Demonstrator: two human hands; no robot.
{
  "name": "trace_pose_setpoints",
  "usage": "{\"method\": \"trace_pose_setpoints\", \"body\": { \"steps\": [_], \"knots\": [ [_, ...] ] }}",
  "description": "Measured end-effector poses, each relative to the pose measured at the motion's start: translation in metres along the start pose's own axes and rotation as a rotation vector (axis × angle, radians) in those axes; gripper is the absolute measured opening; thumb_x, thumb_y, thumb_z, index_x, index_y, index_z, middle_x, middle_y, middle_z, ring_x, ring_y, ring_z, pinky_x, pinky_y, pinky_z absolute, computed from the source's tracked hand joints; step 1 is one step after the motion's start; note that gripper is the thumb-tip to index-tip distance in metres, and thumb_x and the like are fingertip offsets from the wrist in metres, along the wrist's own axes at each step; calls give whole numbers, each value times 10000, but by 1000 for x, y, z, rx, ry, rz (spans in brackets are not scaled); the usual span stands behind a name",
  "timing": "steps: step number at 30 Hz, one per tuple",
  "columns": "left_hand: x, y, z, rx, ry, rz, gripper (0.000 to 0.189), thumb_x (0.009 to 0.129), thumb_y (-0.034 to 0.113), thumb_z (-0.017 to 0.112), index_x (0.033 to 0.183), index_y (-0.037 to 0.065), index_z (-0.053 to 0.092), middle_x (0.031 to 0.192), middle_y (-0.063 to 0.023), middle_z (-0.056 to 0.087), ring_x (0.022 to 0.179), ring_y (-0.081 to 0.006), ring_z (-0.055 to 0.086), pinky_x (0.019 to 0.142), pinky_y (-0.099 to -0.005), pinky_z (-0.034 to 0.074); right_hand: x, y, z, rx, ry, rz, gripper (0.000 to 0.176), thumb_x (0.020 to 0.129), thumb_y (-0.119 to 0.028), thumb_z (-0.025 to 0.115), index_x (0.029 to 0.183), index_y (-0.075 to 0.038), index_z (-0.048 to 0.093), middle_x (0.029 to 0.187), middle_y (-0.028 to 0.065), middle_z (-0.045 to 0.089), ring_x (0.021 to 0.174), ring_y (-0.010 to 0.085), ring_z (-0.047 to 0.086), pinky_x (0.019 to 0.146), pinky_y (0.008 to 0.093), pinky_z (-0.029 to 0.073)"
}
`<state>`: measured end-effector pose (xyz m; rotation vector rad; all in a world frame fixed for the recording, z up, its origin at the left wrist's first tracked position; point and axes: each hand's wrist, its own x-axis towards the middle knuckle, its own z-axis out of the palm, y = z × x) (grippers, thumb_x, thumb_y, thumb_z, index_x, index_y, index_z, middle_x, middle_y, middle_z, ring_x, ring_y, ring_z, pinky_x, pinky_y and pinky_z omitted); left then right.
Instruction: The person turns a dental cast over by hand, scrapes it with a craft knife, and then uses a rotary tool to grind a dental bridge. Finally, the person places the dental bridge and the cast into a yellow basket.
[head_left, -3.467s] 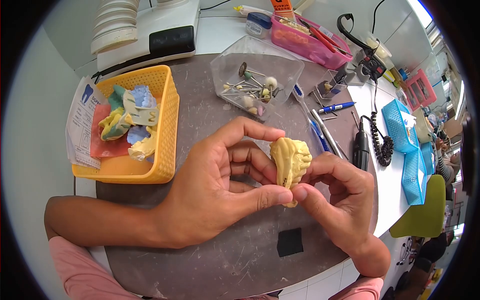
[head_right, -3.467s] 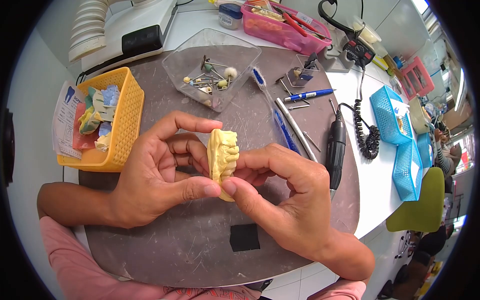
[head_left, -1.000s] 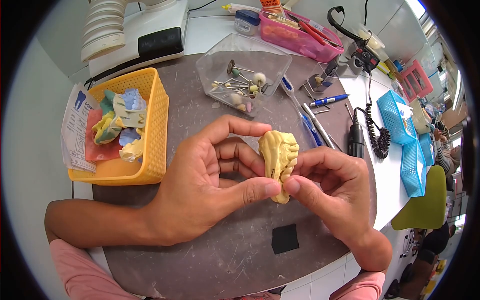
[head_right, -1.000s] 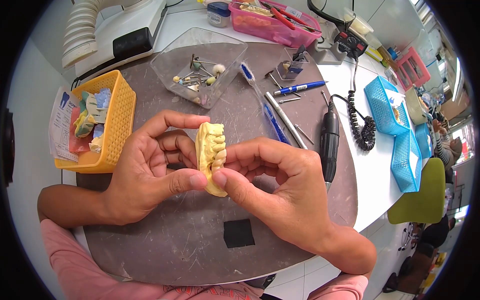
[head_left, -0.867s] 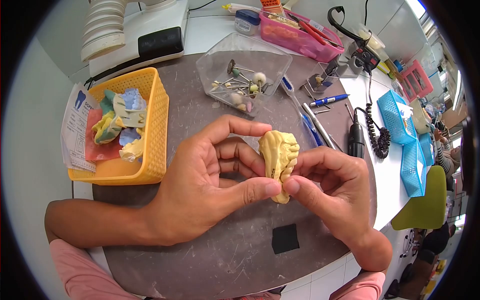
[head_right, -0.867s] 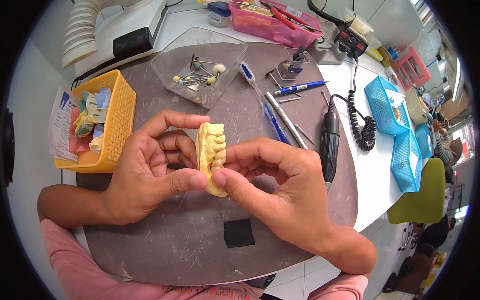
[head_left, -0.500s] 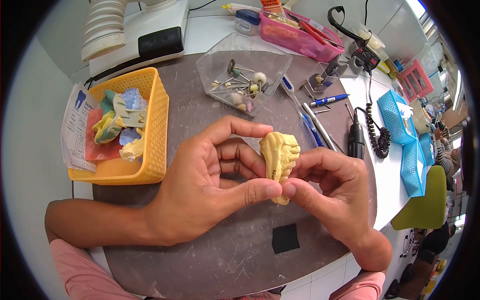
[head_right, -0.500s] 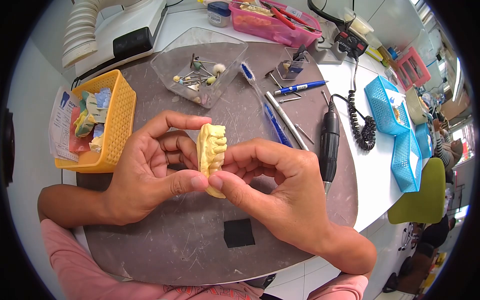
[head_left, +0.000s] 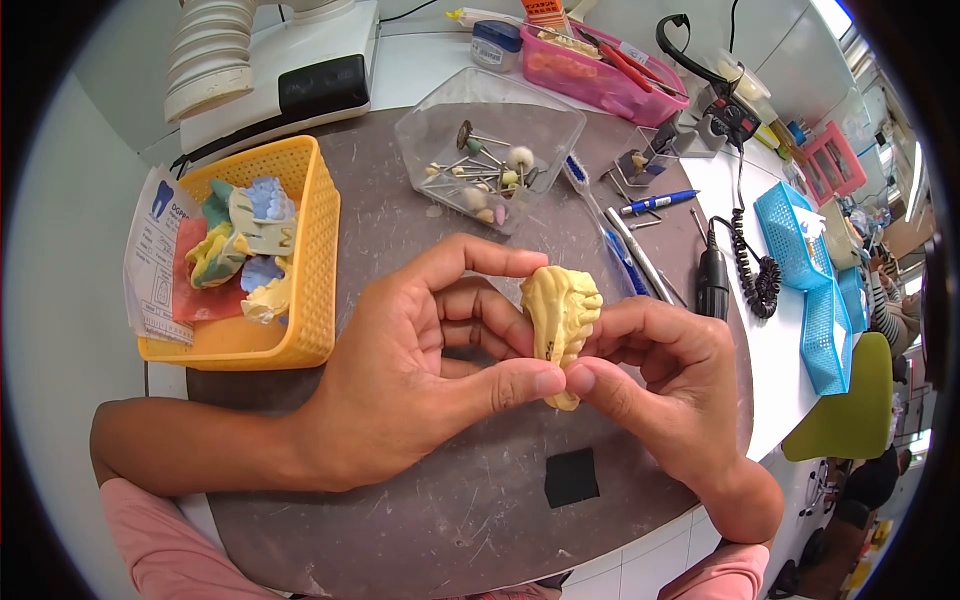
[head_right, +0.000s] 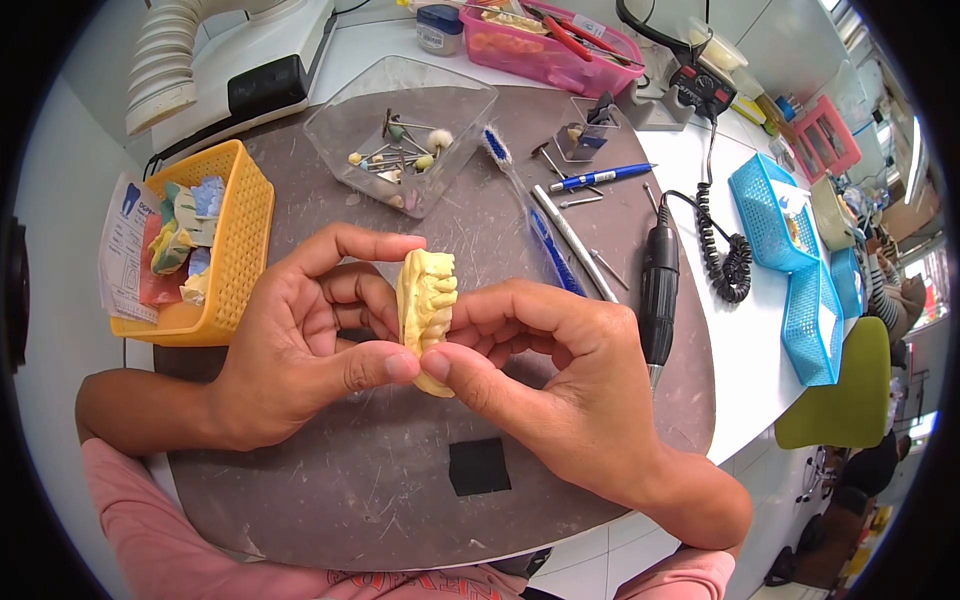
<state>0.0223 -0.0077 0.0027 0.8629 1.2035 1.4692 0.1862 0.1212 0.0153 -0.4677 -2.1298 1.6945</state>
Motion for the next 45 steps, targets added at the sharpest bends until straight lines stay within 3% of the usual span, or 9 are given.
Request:
{"method": "trace_pose_setpoints", "body": {
  "steps": [16, 34, 43, 45],
  "knots": [
    [1, -3, -2, -18, -25, 26, 636, 809, 26, 743, 1348, -7, 407, 956, -75, 591, 903, -103, 598, 831, -233, 536, 1, -8, -1, 12, 34, 76, 216, 879, -113, 693, 997, 66, 669, 891, 111, 702, 834, 130, 671, 790, 272, 552],
    [2, -4, -5, -46, -35, 8, 595, 854, 48, 697, 1362, -15, 392, 967, -84, 584, 908, -133, 628, 801, -266, 590, 1, -4, -2, 181, 10, 141, 214, 868, -66, 700, 1027, 64, 642, 927, 110, 694, 861, 118, 669, 794, 237, 545],
    [2, -7, -3, -54, -33, 67, 622, 850, 47, 704, 1383, 6, 385, 976, -89, 588, 899, -122, 627, 792, -245, 578, 1, -1, 1, 155, 19, 96, 252, 849, -65, 722, 1052, 60, 640, 925, 108, 695, 848, 125, 673, 774, 245, 554],
    [3, -6, -2, -76, 16, 74, 611, 848, 38, 703, 1370, 19, 387, 992, -88, 592, 902, -121, 629, 809, -249, 573, 0, -1, 4, -21, 8, -70, 319, 817, -55, 741, 1098, 54, 637, 900, 102, 688, 802, 127, 667, 748, 250, 556]
  ]
}}
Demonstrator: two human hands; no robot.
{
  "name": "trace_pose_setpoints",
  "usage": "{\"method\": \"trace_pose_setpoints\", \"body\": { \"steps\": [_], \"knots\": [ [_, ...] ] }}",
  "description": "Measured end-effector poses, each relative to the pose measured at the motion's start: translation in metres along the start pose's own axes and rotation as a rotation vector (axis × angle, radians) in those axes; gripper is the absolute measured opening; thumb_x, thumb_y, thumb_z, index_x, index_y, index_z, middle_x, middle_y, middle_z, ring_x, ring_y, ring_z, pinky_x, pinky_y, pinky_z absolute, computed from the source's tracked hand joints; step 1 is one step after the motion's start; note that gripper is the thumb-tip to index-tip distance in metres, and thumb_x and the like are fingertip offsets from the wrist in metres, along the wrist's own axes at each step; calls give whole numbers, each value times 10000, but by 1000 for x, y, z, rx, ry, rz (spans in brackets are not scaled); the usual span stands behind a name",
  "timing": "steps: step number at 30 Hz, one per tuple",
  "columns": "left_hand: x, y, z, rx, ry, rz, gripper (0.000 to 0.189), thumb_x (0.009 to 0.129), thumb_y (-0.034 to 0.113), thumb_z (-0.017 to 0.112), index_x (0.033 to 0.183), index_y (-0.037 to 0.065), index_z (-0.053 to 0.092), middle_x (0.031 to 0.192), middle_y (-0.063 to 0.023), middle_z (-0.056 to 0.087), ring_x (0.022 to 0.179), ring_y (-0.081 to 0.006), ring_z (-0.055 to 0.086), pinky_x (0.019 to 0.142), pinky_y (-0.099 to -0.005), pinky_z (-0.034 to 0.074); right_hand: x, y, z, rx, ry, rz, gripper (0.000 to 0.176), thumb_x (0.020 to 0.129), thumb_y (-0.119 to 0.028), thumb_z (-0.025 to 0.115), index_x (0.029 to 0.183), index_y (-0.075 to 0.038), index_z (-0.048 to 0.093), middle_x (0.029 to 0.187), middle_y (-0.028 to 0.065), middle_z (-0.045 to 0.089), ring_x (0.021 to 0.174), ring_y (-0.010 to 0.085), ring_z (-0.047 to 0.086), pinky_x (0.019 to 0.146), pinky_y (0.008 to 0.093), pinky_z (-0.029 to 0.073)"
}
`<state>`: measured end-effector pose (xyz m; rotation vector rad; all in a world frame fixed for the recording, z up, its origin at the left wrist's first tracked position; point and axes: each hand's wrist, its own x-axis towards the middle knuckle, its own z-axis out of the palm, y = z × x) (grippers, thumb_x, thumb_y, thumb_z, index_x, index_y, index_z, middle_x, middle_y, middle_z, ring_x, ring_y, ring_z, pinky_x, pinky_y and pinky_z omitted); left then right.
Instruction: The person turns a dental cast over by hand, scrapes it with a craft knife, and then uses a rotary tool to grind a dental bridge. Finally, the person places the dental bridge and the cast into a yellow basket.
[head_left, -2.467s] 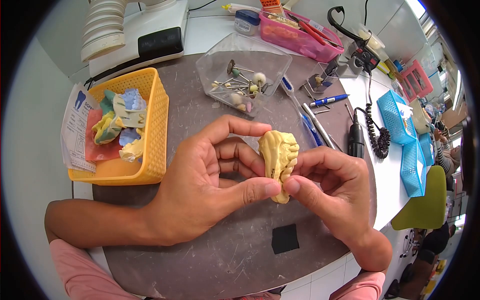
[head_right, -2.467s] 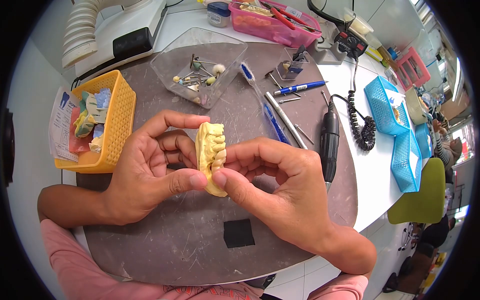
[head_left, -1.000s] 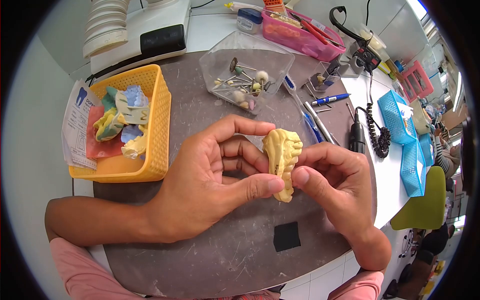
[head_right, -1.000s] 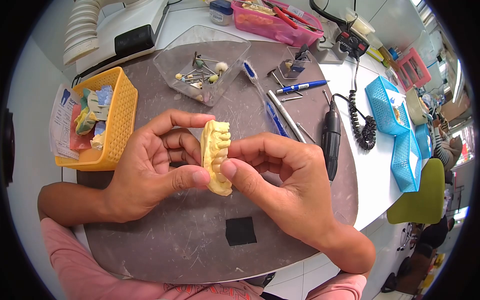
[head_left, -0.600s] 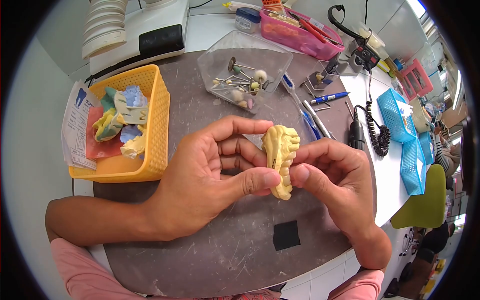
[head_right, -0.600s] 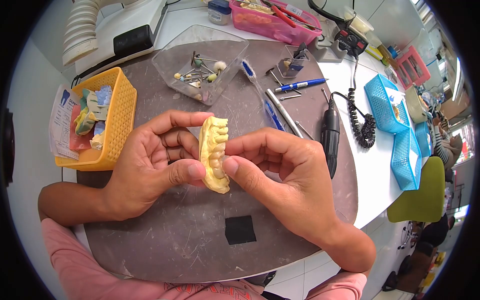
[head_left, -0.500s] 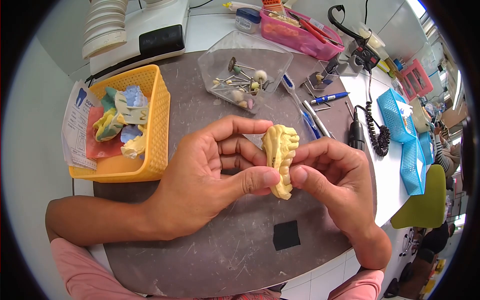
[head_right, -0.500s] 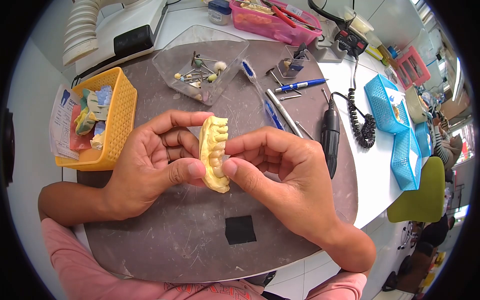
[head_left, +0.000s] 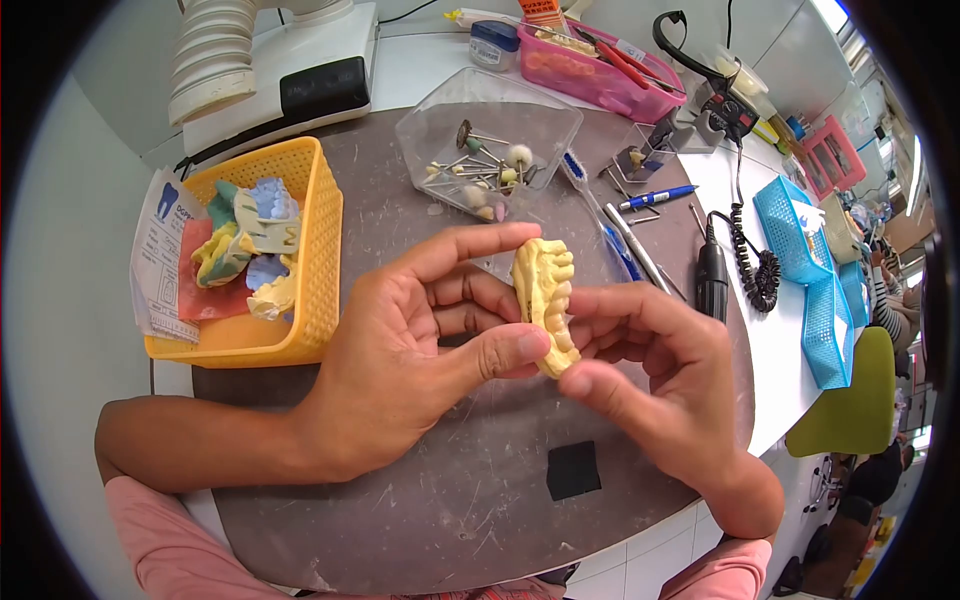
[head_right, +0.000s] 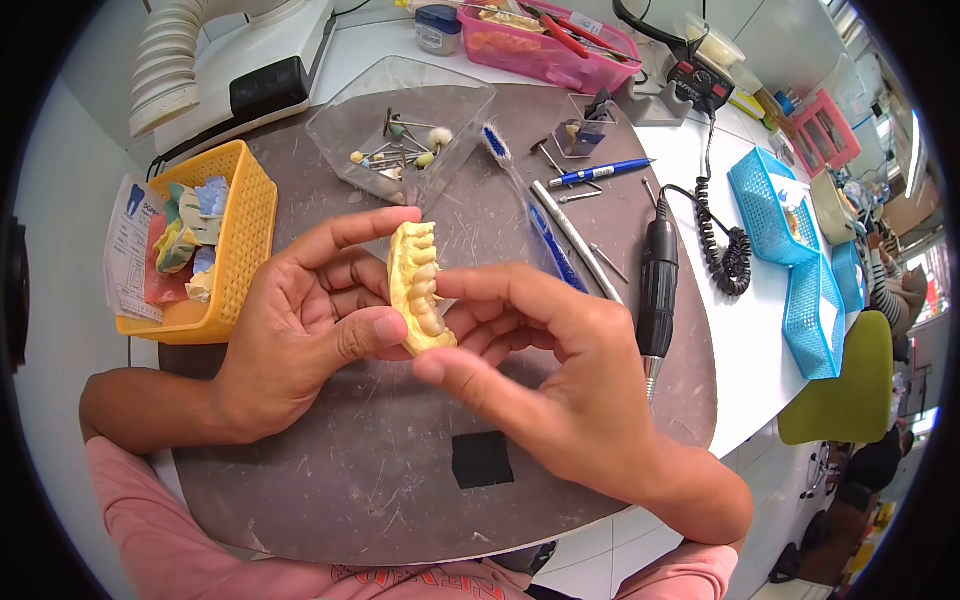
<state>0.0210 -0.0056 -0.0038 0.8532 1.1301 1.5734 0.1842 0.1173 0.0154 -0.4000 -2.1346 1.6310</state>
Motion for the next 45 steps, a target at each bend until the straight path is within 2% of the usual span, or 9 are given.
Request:
{"method": "trace_pose_setpoints", "body": {
  "steps": [4, 7, 9, 10, 12, 13, 15, 24, 45],
  "knots": [
    [-2, 7, 2, 60, 29, -16, 564, 849, 34, 701, 1325, 23, 400, 1005, -79, 591, 929, -124, 626, 820, -252, 571, -1, 5, -1, -188, 14, -119, 376, 786, -35, 746, 1140, 38, 641, 876, 101, 674, 773, 134, 657, 724, 258, 556],
    [-6, 17, 0, 113, 65, -183, 554, 827, 44, 732, 1284, 46, 418, 1031, -66, 591, 936, -101, 610, 784, -220, 535, 0, 5, -7, -191, -6, -140, 369, 790, -16, 721, 1151, 21, 655, 864, 110, 664, 788, 145, 653, 719, 260, 555],
    [-9, 17, -4, 671, 44, 41, 630, 776, 52, 783, 1292, 64, 422, 1009, -62, 618, 919, -97, 596, 752, -219, 478, 0, 1, -15, -139, -80, -136, 348, 802, -4, 693, 1148, 11, 665, 887, 118, 666, 818, 145, 648, 723, 262, 556],
    [-8, 16, -5, 674, 44, 36, 630, 776, 52, 783, 1292, 64, 422, 1009, -62, 618, 919, -97, 596, 752, -219, 478, 0, -2, -20, -133, -79, -135, 348, 802, -4, 693, 1148, 11, 665, 887, 118, 666, 818, 145, 648, 723, 262, 556],
    [-3, 15, -5, 978, 90, 608, 604, 719, 60, 824, 1240, 48, 519, 984, -68, 647, 884, -122, 593, 751, -245, 445, 0, -4, -28, -124, -220, -136, 388, 796, -23, 715, 1164, 71, 636, 1006, 160, 640, 900, 159, 627, 798, 260, 519],
    [-3, 13, -7, 981, 86, 603, 604, 719, 60, 824, 1240, 48, 519, 984, -68, 647, 884, -122, 593, 751, -245, 445, 0, -3, -27, -118, -217, -134, 388, 796, -23, 715, 1164, 71, 636, 1006, 160, 640, 900, 159, 627, 798, 260, 519],
    [-2, 9, -12, 825, -182, 590, 493, 692, 62, 839, 1132, 16, 621, 977, -84, 658, 883, -165, 604, 772, -275, 460, -1, -2, -26, -2, -222, -88, 387, 778, -31, 741, 1128, 94, 631, 1004, 168, 638, 926, 170, 638, 822, 267, 521],
    [-6, 6, -8, 684, -138, 399, 437, 688, 51, 845, 1074, 2, 646, 1018, -103, 642, 893, -168, 606, 792, -269, 463, -1, -1, -26, 102, -159, 37, 318, 770, -20, 749, 1035, 86, 609, 1000, 152, 639, 936, 180, 646, 838, 283, 535],
    [-4, 4, -11, 694, -164, 433, 407, 671, 25, 844, 1028, -2, 649, 957, -117, 668, 862, -188, 636, 755, -278, 483, 1, 2, -27, 104, -192, 48, 272, 759, -29, 749, 986, 83, 649, 965, 169, 643, 934, 212, 635, 813, 296, 551]
  ]
}}
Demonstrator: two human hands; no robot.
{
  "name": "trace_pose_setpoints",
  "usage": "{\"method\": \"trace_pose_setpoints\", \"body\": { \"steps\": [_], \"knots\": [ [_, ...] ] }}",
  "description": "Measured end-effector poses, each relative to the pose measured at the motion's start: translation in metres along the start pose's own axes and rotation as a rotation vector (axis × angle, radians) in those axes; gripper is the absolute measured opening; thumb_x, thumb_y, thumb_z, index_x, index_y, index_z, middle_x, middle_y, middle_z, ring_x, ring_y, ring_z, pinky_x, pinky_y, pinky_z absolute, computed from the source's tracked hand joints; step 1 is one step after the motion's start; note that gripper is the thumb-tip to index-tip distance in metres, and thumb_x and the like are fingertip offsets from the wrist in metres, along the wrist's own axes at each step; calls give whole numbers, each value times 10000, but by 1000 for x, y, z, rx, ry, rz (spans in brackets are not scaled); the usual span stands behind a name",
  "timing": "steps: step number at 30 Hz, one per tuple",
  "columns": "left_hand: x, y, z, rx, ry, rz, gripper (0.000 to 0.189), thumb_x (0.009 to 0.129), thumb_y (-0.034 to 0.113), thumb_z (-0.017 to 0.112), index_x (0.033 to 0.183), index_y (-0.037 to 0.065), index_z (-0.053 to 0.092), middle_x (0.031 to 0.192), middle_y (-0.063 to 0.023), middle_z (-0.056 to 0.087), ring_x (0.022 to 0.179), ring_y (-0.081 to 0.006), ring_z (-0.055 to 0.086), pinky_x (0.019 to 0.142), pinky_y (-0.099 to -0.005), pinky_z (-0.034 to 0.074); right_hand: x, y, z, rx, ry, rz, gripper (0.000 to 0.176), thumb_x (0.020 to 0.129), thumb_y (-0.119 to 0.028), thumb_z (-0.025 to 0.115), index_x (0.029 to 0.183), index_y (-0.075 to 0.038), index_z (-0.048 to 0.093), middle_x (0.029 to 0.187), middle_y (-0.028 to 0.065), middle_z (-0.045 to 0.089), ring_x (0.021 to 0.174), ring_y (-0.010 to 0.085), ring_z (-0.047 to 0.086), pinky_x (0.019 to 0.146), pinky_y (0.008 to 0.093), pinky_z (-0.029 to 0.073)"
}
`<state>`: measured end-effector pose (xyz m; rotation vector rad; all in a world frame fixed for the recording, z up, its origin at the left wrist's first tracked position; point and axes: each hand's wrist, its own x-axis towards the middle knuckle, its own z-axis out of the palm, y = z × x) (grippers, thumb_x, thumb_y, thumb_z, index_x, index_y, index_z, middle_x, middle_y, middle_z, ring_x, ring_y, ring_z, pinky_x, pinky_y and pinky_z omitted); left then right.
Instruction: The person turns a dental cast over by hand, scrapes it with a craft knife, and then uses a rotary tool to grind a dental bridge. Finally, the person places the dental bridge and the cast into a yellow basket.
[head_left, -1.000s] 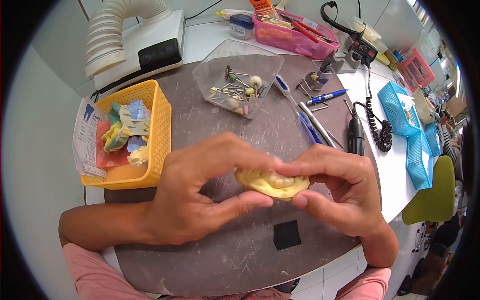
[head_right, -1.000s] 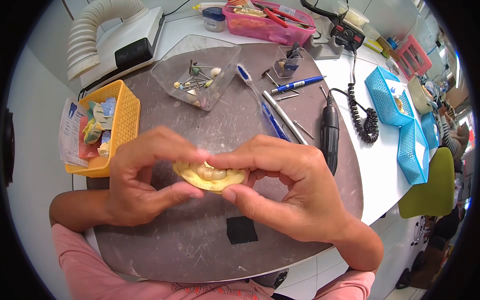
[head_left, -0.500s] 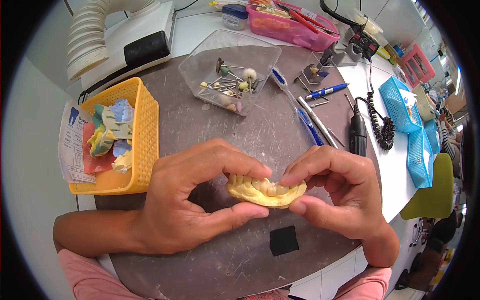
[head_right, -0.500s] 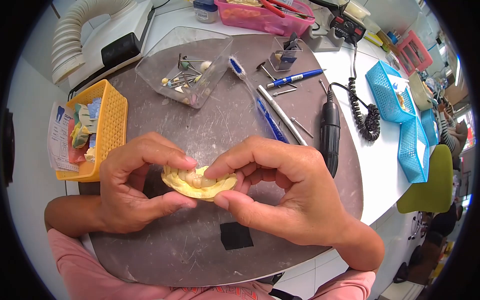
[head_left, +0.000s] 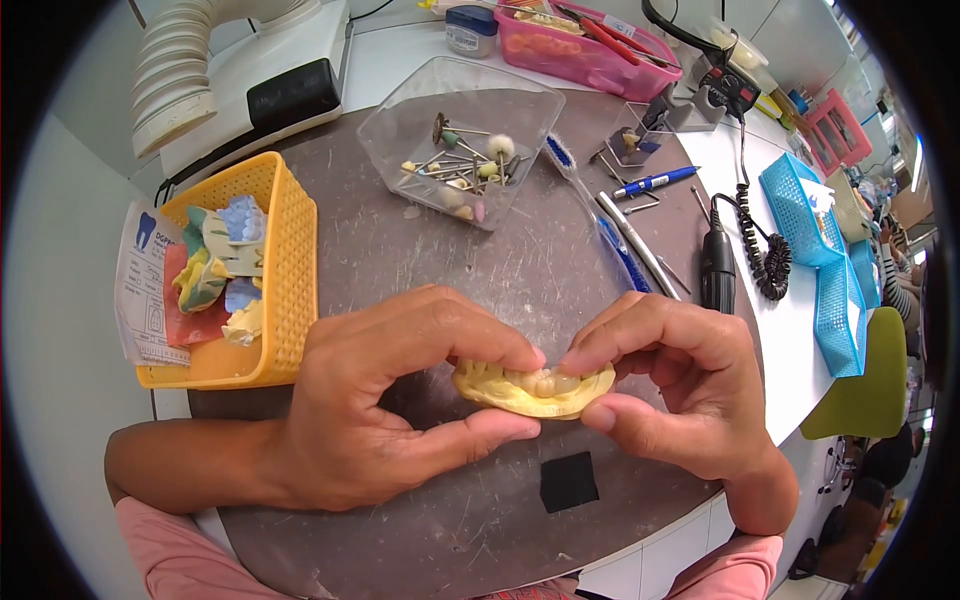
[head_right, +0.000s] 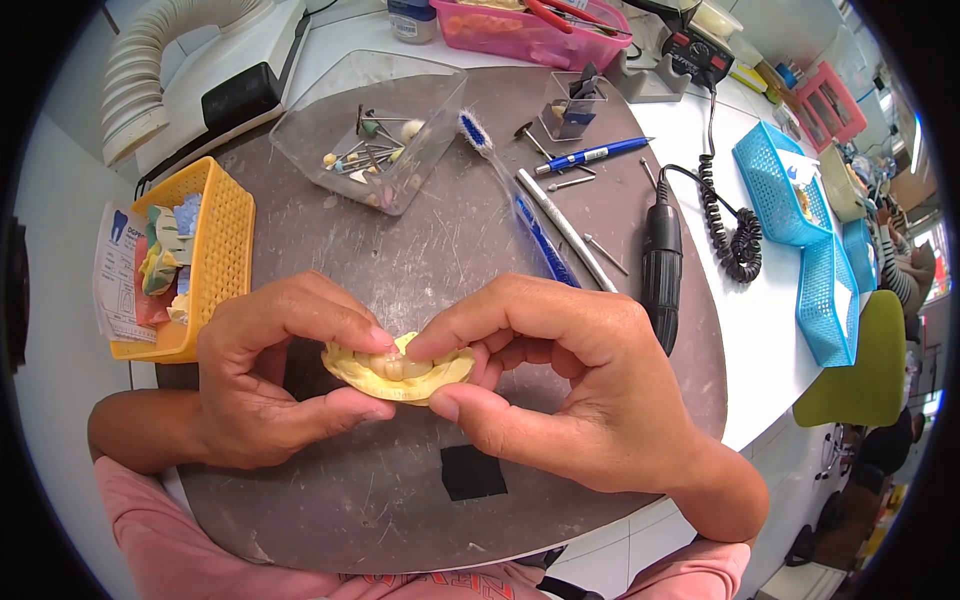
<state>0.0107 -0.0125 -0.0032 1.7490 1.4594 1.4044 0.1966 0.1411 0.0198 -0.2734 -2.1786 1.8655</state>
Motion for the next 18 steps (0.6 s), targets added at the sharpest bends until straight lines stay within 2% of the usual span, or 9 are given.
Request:
{"method": "trace_pose_setpoints", "body": {
  "steps": [9, 12, 18],
  "knots": [
    [-1, -1, 1, -36, 18, -29, 445, 694, 46, 843, 1066, 11, 602, 1011, -110, 630, 937, -185, 609, 831, -290, 468, -1, -1, 2, -7, 14, -8, 364, 745, -31, 767, 1064, 74, 626, 1040, 150, 633, 936, 185, 648, 845, 292, 533],
    [0, -1, 0, -36, -1, -25, 441, 698, 49, 841, 1067, 12, 600, 1018, -113, 622, 945, -186, 600, 842, -292, 465, 0, -3, 2, -136, -12, -45, 399, 722, -36, 798, 1069, 64, 629, 1044, 135, 634, 933, 171, 644, 830, 285, 526],
    [-1, -1, 0, -55, -4, -53, 438, 694, 27, 836, 1062, 8, 600, 1000, -119, 646, 945, -192, 630, 841, -294, 482, -1, -1, 2, -145, 7, -61, 414, 706, -42, 822, 1061, 52, 631, 1027, 118, 631, 926, 160, 638, 815, 277, 513]
  ]
}}
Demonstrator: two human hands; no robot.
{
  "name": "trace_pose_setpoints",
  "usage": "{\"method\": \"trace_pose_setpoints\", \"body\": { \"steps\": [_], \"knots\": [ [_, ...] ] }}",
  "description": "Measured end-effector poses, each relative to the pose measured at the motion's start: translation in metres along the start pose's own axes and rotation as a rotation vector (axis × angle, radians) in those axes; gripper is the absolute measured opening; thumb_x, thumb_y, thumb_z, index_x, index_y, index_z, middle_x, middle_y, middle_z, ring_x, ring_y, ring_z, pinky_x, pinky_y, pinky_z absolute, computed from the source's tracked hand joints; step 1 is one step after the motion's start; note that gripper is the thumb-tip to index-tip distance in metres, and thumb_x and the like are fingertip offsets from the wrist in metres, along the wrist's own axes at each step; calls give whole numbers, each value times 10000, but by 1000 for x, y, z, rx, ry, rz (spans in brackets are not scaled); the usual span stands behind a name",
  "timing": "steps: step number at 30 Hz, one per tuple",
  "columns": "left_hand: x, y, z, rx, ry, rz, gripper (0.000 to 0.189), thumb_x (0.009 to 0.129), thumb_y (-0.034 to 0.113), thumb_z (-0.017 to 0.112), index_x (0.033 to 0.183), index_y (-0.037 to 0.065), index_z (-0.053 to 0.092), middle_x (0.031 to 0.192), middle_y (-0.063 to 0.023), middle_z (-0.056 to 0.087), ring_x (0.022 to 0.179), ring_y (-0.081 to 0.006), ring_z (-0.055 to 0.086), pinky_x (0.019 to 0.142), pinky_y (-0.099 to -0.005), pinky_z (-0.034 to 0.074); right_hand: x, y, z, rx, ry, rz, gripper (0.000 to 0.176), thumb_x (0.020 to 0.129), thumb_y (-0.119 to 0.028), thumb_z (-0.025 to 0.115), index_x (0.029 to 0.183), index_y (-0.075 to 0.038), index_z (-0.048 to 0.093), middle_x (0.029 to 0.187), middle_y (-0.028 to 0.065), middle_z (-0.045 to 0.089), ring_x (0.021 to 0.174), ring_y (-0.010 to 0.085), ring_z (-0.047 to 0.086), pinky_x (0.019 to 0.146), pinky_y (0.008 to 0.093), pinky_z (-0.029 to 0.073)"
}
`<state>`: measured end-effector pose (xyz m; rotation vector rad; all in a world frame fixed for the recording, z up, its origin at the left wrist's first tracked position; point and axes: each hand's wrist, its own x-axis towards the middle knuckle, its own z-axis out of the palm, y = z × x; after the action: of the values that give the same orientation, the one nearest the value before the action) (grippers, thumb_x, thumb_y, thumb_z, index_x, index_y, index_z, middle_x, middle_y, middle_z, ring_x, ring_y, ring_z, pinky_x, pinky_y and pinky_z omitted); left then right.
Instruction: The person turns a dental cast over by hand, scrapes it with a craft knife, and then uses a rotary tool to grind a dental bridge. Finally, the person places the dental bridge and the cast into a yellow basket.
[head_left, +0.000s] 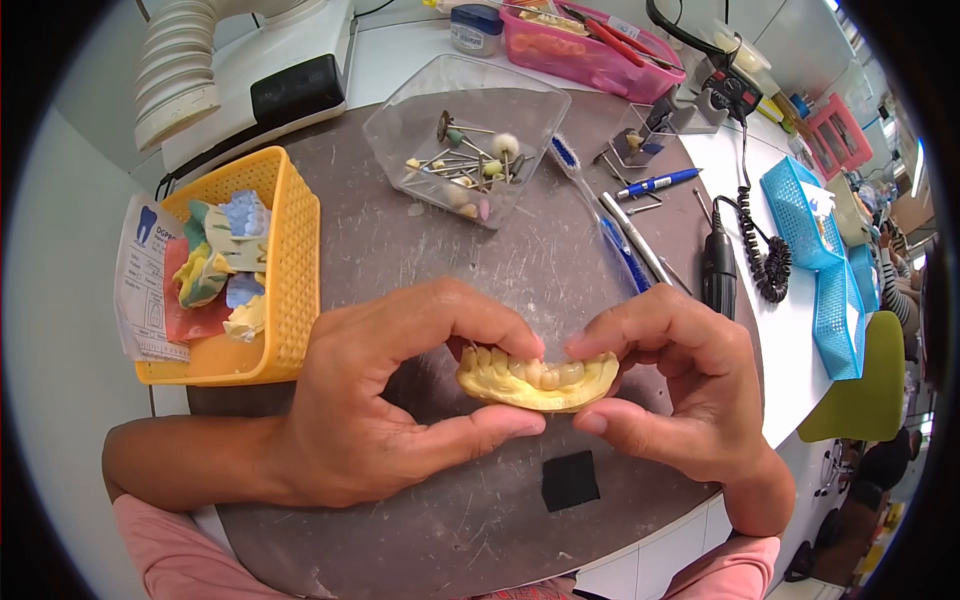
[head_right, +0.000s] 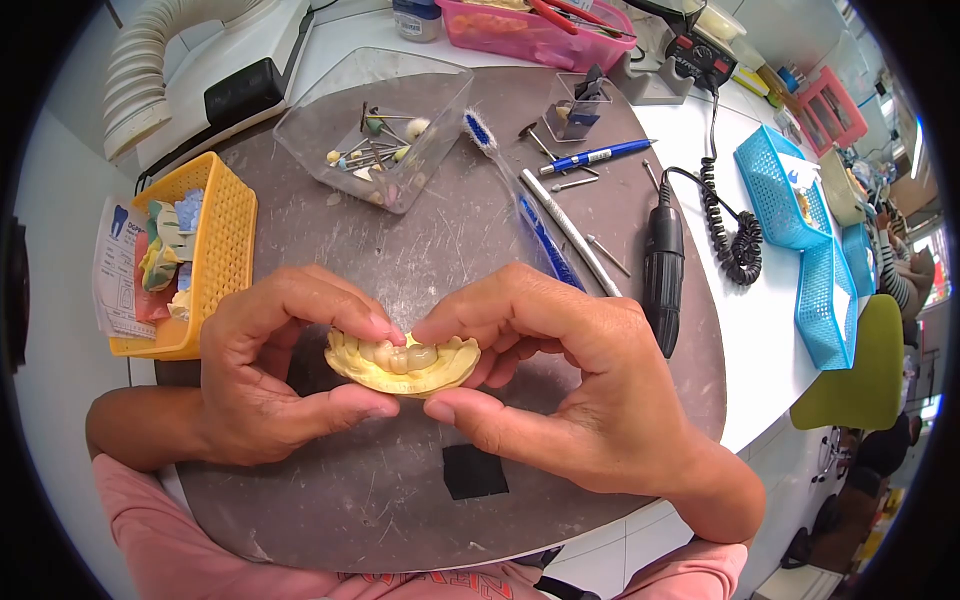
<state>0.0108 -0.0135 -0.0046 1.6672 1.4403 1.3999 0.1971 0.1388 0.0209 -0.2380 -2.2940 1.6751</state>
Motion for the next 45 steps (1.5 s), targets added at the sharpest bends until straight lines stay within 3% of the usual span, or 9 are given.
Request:
{"method": "trace_pose_setpoints", "body": {
  "steps": [34, 45],
  "knots": [
    [2, 4, 0, 66, -5, 32, 377, 686, 17, 831, 1010, 3, 639, 960, -121, 675, 883, -189, 651, 777, -284, 493, 1, -1, -1, -15, -35, -22, 351, 717, -17, 809, 1013, 56, 634, 991, 133, 645, 935, 200, 658, 828, 314, 542],
    [1, 3, 0, 45, 0, 35, 372, 689, 6, 824, 1011, 2, 638, 958, -118, 670, 873, -181, 644, 770, -276, 487, 0, -2, 1, 3, 1, 16, 372, 714, -52, 817, 1026, 45, 638, 993, 111, 630, 907, 158, 637, 791, 263, 510]
  ]
}}
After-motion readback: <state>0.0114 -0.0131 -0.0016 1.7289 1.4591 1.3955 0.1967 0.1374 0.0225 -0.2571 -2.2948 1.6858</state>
